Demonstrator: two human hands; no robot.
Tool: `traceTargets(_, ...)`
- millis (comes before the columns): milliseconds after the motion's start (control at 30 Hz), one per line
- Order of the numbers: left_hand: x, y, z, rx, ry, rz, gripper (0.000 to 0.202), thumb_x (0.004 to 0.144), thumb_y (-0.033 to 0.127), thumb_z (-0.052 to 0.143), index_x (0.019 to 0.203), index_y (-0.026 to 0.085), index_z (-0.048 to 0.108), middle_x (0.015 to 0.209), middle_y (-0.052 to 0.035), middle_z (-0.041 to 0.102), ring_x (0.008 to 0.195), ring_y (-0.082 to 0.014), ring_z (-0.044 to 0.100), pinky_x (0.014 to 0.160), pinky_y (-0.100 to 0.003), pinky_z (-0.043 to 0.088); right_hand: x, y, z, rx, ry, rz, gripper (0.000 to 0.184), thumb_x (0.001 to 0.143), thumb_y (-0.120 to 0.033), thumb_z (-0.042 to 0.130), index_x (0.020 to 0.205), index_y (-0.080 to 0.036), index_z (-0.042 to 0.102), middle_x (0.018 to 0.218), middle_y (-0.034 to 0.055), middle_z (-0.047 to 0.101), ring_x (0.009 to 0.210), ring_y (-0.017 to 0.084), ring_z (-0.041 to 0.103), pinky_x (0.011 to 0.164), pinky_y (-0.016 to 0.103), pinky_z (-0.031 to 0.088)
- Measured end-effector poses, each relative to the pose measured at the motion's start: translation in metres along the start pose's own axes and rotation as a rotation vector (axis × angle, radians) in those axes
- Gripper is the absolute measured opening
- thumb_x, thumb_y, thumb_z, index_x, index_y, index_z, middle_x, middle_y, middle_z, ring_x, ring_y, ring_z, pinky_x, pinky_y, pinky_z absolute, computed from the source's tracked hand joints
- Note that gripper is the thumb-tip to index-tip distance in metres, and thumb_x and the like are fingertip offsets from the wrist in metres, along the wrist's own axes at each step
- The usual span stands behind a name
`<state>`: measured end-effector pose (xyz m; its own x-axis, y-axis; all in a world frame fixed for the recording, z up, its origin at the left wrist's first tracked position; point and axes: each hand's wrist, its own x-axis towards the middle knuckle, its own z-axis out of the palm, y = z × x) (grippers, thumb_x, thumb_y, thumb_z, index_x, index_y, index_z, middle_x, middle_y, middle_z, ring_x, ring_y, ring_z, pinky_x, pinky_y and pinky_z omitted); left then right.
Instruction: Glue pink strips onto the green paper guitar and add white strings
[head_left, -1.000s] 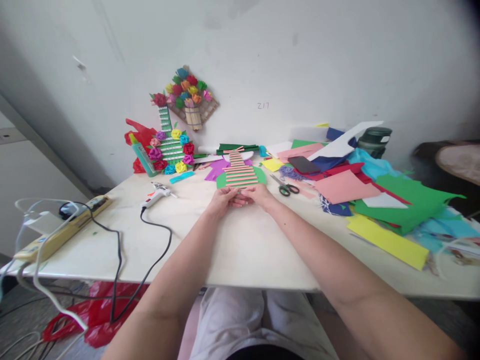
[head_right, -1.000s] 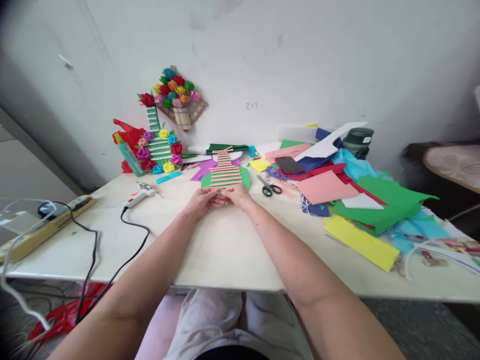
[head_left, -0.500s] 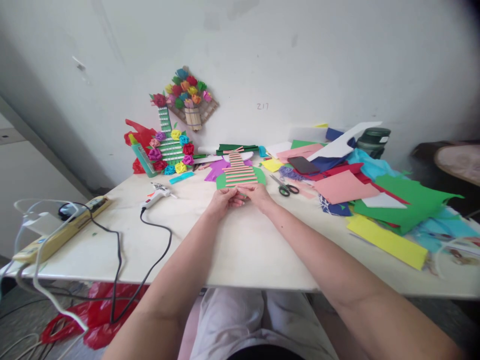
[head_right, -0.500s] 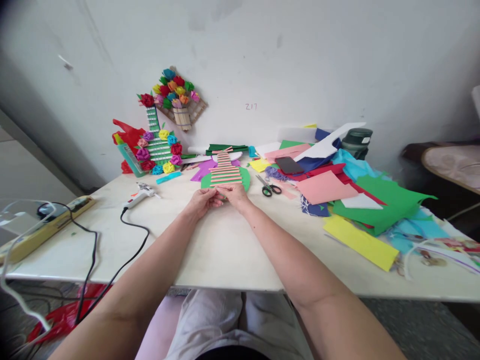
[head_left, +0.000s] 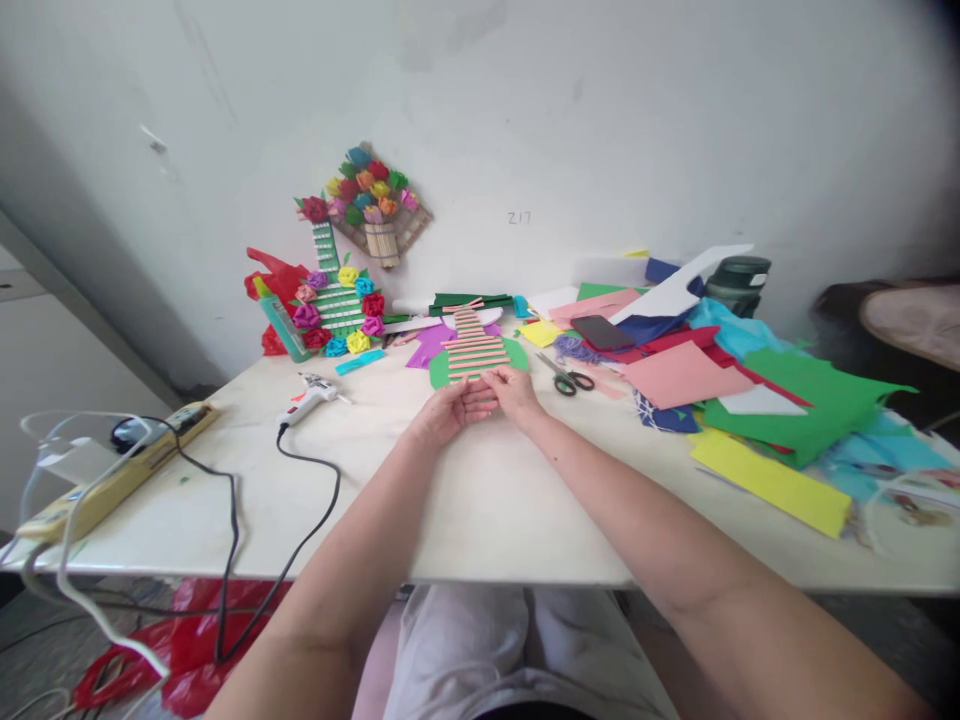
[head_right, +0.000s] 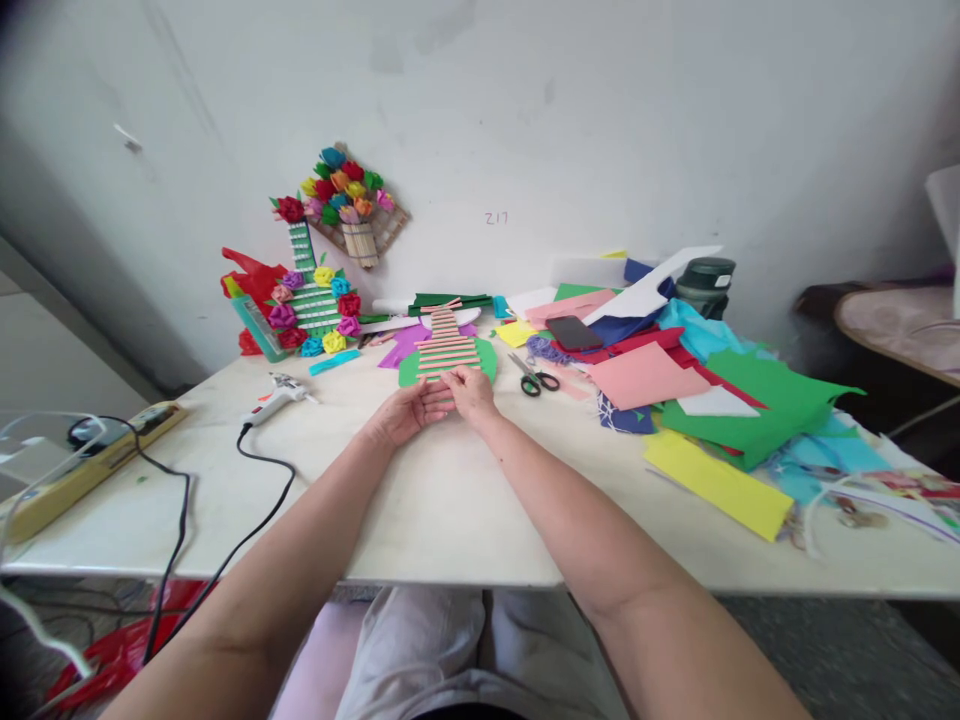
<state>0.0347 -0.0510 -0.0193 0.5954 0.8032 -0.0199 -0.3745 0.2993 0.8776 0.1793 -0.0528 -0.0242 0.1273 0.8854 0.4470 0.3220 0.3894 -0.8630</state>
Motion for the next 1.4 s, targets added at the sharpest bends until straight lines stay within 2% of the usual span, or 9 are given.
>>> traceTargets(133,-0.002,0.003,0.001,-0.026,0.006,0.005,0.038,0.088,0.029,0.037,0.108,0.004,0.058,0.104,-0.0187,0.063,0.088,-0.0225,0.063,0.067,-0.027,0.052,0.003,0.003,-0.009,-0.122,0.089,0.056,0.031,0.078,-0.04,0.041,0.057,-0.019,0.049,0.053,-0.0014,0.054,0.053,0.011,0.048,0.053,0.023,0.037)
traceTargets(300,-0.004,0.006,0.002,-0.029,0.109,0.039,0.035,0.087,0.025,0.037,0.101,0.003,0.059,0.101,-0.0192,0.064,0.086,-0.0229,0.064,0.07,-0.03,0.052,0.007,0.0,-0.021,-0.047,0.137,0.12,0.038,0.08,-0.042,0.036,0.051,-0.02,0.042,0.044,-0.0021,0.045,0.044,0.01,0.041,0.046,0.022,0.034)
traceTargets(400,-0.004,0.007,0.002,-0.028,0.116,0.054,0.034,0.087,0.026,0.038,0.096,0.003,0.061,0.1,-0.0195,0.064,0.087,-0.0237,0.063,0.072,-0.031,0.051,0.008,-0.001,-0.022,0.07,0.089,0.14,0.036,0.077,-0.045,0.042,0.052,-0.019,0.045,0.045,-0.0026,0.046,0.04,0.008,0.039,0.041,0.022,0.032)
traceTargets(567,-0.002,0.007,-0.001,-0.047,0.102,0.058,0.037,0.087,0.032,0.038,0.097,0.004,0.061,0.101,-0.0198,0.064,0.091,-0.024,0.062,0.076,-0.033,0.05,0.009,-0.003,-0.019,0.236,-0.003,0.223,0.017,0.064,-0.032,0.058,0.061,-0.017,0.055,0.054,-0.0017,0.056,0.041,0.007,0.042,0.038,0.019,0.034)
traceTargets(767,0.0,0.006,-0.004,-0.051,0.095,0.078,0.037,0.087,0.031,0.037,0.094,0.004,0.062,0.102,-0.0197,0.063,0.091,-0.0245,0.062,0.078,-0.033,0.049,0.009,-0.007,-0.022,0.207,0.004,0.255,0.016,0.062,-0.03,0.063,0.063,-0.015,0.06,0.059,-0.0001,0.06,0.044,0.007,0.044,0.038,0.019,0.036)
traceTargets(933,0.001,0.006,-0.005,-0.045,0.118,0.081,0.038,0.087,0.032,0.037,0.096,0.004,0.062,0.1,-0.0199,0.064,0.09,-0.0241,0.062,0.08,-0.034,0.049,0.007,-0.01,-0.023,0.135,-0.11,0.256,0.022,0.064,-0.036,0.063,0.062,-0.014,0.062,0.05,-0.0022,0.053,0.043,0.007,0.043,0.038,0.018,0.035)
traceTargets(1067,0.003,0.005,-0.007,-0.047,0.124,0.08,0.039,0.087,0.031,0.037,0.101,0.003,0.06,0.099,-0.0201,0.064,0.093,-0.024,0.061,0.082,-0.035,0.048,0.006,-0.008,-0.021,0.136,-0.2,0.237,0.02,0.067,-0.033,0.06,0.061,-0.013,0.06,0.047,-0.0033,0.049,0.041,0.007,0.042,0.037,0.019,0.032)
traceTargets(1167,0.003,0.005,-0.007,-0.074,0.085,0.073,0.039,0.087,0.031,0.037,0.107,0.004,0.058,0.102,-0.0192,0.063,0.095,-0.0237,0.061,0.079,-0.032,0.049,0.007,-0.005,-0.019,0.078,-0.164,0.229,0.021,0.071,-0.033,0.055,0.062,-0.014,0.058,0.05,-0.0027,0.051,0.041,0.007,0.043,0.039,0.02,0.033)
traceTargets(1400,-0.001,0.01,0.0,-0.102,0.05,0.046,0.041,0.089,0.031,0.032,0.111,0.005,0.055,0.103,-0.0182,0.063,0.09,-0.0227,0.063,0.067,-0.027,0.052,0.009,-0.006,-0.023,-0.371,-0.035,-0.029,0.025,0.074,-0.03,0.048,0.054,-0.018,0.054,0.053,-0.0008,0.052,0.055,0.011,0.046,0.053,0.022,0.033)
